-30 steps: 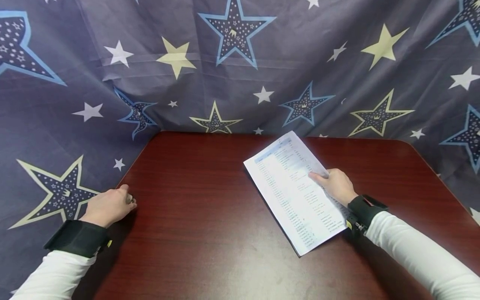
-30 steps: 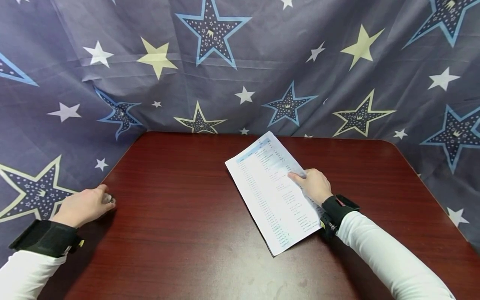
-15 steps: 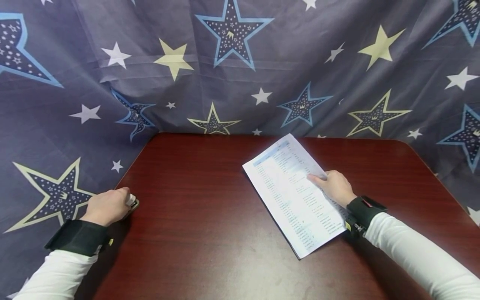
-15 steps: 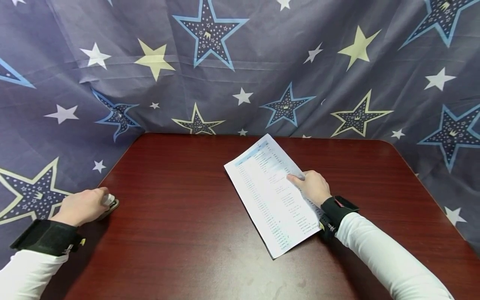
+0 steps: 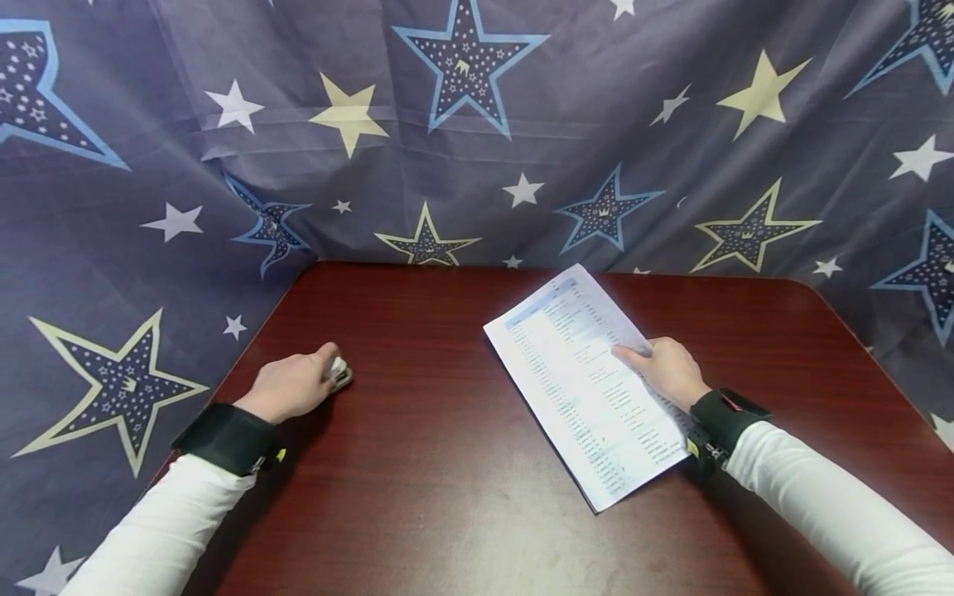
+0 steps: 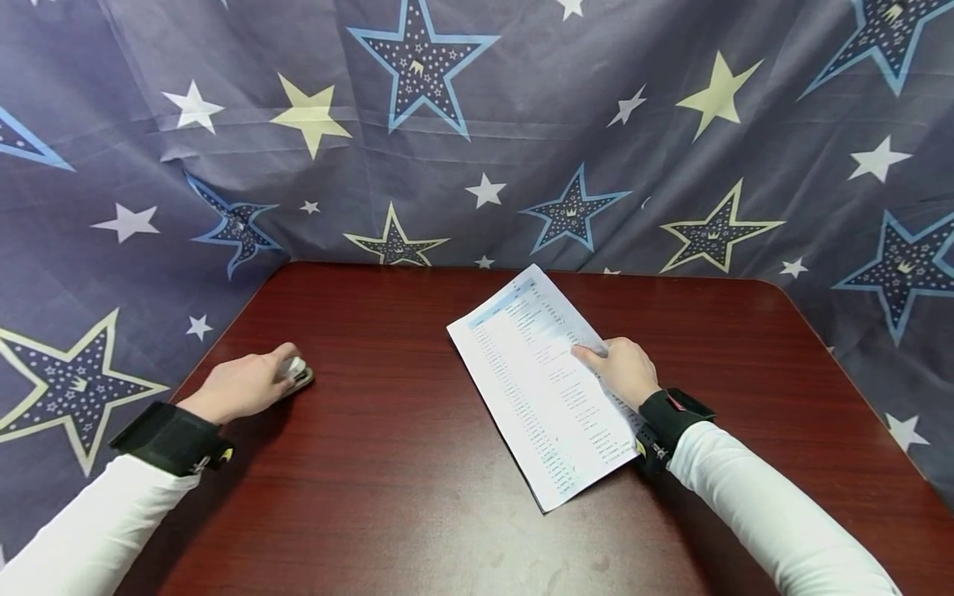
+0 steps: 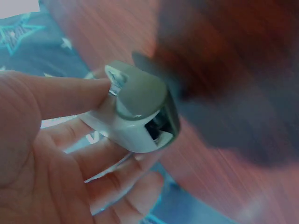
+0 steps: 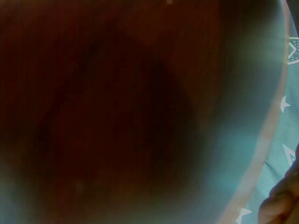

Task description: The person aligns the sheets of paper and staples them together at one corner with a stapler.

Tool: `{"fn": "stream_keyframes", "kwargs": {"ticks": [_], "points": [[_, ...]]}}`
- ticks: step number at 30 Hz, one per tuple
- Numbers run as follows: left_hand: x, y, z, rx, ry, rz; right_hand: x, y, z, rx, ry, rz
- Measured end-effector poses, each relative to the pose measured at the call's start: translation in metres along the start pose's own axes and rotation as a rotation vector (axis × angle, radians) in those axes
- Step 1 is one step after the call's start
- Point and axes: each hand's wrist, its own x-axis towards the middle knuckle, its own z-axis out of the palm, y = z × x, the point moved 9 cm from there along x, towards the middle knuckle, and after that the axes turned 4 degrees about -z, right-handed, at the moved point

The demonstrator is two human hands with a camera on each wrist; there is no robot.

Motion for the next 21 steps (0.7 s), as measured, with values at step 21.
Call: {"fn": "stream_keyframes", "kwargs": {"ticks": [21], "points": [[0.075, 0.132, 0.007, -0.106, -0.018, 0.370, 0.003, 0.005, -0.003, 0.025, -0.039, -0.049]]}}
